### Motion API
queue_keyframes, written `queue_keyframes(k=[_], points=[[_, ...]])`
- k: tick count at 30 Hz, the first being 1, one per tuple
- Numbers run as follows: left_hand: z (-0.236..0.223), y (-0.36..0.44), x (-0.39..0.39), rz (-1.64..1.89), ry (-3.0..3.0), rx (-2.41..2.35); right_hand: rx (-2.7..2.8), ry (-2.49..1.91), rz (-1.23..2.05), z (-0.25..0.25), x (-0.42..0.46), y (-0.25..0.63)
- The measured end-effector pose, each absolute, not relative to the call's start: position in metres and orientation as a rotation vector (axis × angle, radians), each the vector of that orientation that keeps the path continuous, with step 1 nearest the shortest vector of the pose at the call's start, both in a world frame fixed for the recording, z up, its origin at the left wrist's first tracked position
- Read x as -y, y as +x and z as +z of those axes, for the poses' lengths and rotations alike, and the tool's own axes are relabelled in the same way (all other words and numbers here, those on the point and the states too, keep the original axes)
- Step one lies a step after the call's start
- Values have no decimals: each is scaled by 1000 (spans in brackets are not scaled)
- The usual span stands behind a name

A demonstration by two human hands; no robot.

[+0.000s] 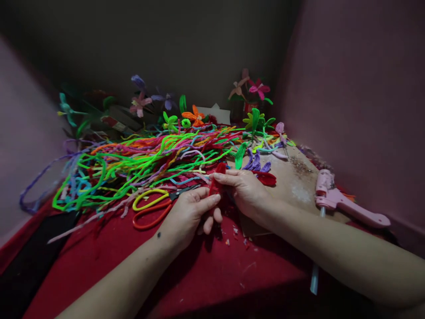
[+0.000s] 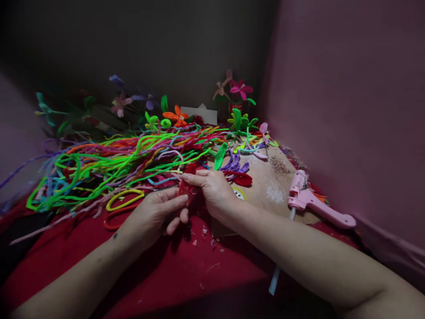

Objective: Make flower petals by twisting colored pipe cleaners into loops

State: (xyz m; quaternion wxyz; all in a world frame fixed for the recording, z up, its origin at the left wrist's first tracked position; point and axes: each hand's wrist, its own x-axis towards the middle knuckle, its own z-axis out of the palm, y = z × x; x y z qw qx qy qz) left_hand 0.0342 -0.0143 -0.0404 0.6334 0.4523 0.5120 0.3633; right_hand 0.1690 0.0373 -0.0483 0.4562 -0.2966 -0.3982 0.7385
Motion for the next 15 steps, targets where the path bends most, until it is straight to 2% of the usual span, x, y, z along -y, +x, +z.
queue_keyframes(k=[7,15], points=[[-28,29,16,850,1251,-1338,860,-812,1859,-49,-42,168],[-35,12,12,744,1131,-1130,856,-823,1886,-51,-40,167]])
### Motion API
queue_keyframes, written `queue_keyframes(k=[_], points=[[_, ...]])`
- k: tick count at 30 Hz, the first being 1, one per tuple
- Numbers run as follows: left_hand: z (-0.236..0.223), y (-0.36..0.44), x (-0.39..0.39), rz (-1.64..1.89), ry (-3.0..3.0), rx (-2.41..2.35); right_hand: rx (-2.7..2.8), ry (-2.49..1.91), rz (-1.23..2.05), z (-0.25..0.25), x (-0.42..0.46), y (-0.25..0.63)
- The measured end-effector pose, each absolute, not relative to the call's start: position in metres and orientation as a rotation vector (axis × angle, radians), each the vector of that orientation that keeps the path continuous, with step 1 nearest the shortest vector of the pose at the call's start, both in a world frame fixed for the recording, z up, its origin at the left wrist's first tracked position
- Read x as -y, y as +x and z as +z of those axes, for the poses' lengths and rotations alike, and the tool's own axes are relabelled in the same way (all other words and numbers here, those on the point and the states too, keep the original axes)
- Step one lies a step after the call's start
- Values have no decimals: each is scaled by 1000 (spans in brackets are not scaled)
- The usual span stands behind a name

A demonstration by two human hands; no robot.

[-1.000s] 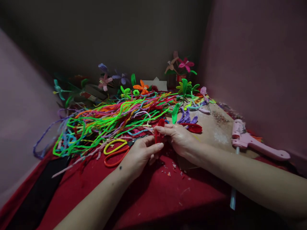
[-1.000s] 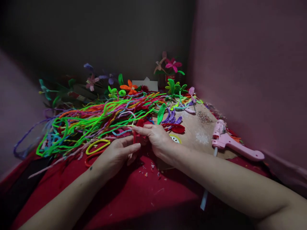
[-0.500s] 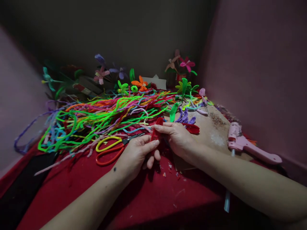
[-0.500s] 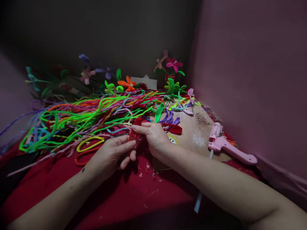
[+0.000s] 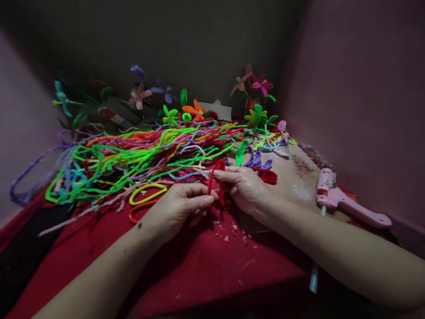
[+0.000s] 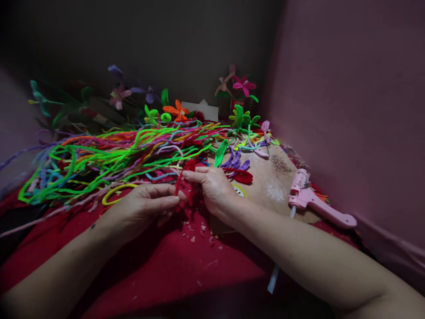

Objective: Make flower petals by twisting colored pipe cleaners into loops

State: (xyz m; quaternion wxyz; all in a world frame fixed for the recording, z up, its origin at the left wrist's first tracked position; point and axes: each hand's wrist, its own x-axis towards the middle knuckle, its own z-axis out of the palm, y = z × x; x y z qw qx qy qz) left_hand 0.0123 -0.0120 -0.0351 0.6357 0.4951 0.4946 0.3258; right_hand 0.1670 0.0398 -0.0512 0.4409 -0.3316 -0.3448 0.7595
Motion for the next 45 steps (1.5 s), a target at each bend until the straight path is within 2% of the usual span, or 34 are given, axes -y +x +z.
queue_keyframes(k=[4,14,28,38,45], points=[[-34,11,11,724,1087,-1130,887,-787,1877,-49,-40,167],[-35,20,11,981,1231,-1330,1033,-719,1941,-55,-33,166],[-32,28,12,931,1282,-1513,1050,-739,1962,-55,-27,164],[-40,25,9,1002,1071,-1116,1197,-605,1978,-50,-27,163],[-43,27,8,1048,1004,-1063,1272,-593,1945,-56,-28,163]])
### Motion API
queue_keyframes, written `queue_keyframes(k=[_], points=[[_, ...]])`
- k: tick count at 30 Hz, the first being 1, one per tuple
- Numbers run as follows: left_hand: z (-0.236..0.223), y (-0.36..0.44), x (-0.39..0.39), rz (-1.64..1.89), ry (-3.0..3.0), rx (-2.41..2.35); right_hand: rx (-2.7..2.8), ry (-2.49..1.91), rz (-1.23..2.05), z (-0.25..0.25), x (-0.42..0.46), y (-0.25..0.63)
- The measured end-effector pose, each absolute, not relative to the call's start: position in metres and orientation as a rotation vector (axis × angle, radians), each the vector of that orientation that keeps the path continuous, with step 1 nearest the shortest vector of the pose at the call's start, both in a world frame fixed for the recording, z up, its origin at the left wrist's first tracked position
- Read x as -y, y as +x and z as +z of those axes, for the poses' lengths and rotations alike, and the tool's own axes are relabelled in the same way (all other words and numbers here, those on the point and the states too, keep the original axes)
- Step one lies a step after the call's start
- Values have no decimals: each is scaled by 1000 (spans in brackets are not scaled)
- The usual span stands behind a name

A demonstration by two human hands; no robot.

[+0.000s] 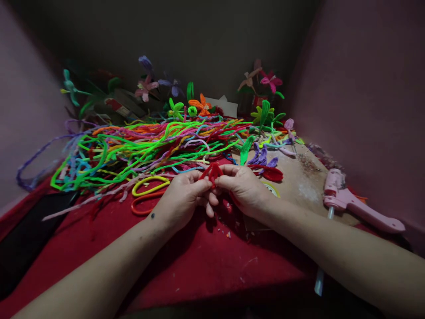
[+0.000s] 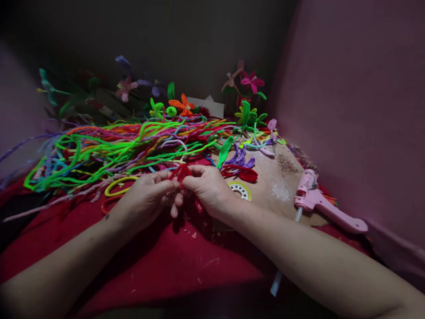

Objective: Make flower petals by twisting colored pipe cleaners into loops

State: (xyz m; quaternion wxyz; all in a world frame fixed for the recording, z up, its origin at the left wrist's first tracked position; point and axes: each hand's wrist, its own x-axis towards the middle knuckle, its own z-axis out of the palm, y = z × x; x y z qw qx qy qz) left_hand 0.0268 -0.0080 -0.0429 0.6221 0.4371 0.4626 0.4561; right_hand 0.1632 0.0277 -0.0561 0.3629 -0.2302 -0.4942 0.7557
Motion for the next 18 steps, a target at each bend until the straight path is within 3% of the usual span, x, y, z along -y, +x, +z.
queue_keyframes(k=[18], points=[[-32,15,9,952,1149,-1228,1218,-791,1758,-48,-36,168]])
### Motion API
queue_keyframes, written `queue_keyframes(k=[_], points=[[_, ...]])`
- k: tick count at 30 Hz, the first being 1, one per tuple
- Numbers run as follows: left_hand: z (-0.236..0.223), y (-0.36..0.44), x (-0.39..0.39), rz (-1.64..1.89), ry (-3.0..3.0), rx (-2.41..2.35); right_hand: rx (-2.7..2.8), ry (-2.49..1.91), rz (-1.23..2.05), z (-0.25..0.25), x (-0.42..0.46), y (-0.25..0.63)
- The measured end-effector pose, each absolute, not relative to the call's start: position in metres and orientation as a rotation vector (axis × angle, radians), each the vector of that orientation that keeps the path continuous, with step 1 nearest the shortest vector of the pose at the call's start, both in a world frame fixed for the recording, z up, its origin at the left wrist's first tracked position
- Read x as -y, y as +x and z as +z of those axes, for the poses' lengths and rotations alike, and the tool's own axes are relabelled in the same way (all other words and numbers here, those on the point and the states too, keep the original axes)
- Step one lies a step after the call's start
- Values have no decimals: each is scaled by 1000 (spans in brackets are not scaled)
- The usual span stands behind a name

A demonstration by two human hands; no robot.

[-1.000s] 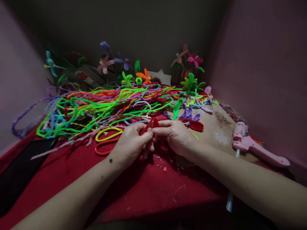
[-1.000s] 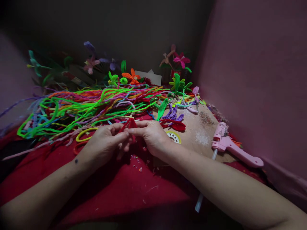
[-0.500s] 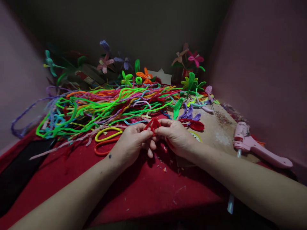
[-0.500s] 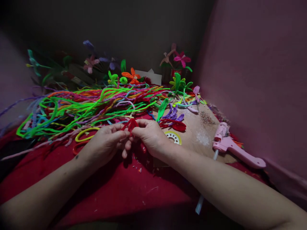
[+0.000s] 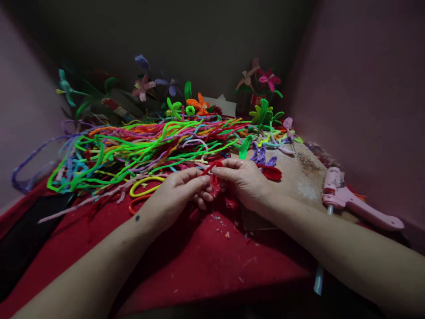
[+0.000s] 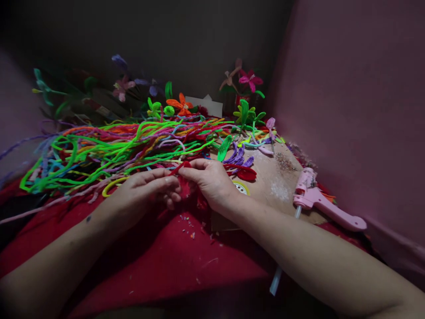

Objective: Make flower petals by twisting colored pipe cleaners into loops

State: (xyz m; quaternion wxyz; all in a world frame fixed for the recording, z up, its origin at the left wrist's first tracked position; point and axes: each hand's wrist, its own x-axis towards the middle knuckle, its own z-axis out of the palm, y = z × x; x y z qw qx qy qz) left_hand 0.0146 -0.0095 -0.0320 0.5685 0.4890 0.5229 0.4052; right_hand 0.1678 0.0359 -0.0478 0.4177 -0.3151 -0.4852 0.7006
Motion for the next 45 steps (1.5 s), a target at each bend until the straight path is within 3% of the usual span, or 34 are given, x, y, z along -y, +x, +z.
queue_keyframes(k=[10,19,34,45], points=[[-16,-8,11,670,1326,-1263,1203,-806,1704,-47,-39,168],[-12,8,15,1202,1220,-1360,1290,-854,1662,-45,-33,169],[-31,20,21,1045,1941,-1646,1287,-877,1705,-46,-26,168],[-18,18,19,927,1535,-1433,1325,-875,1671,-45,-29,170]])
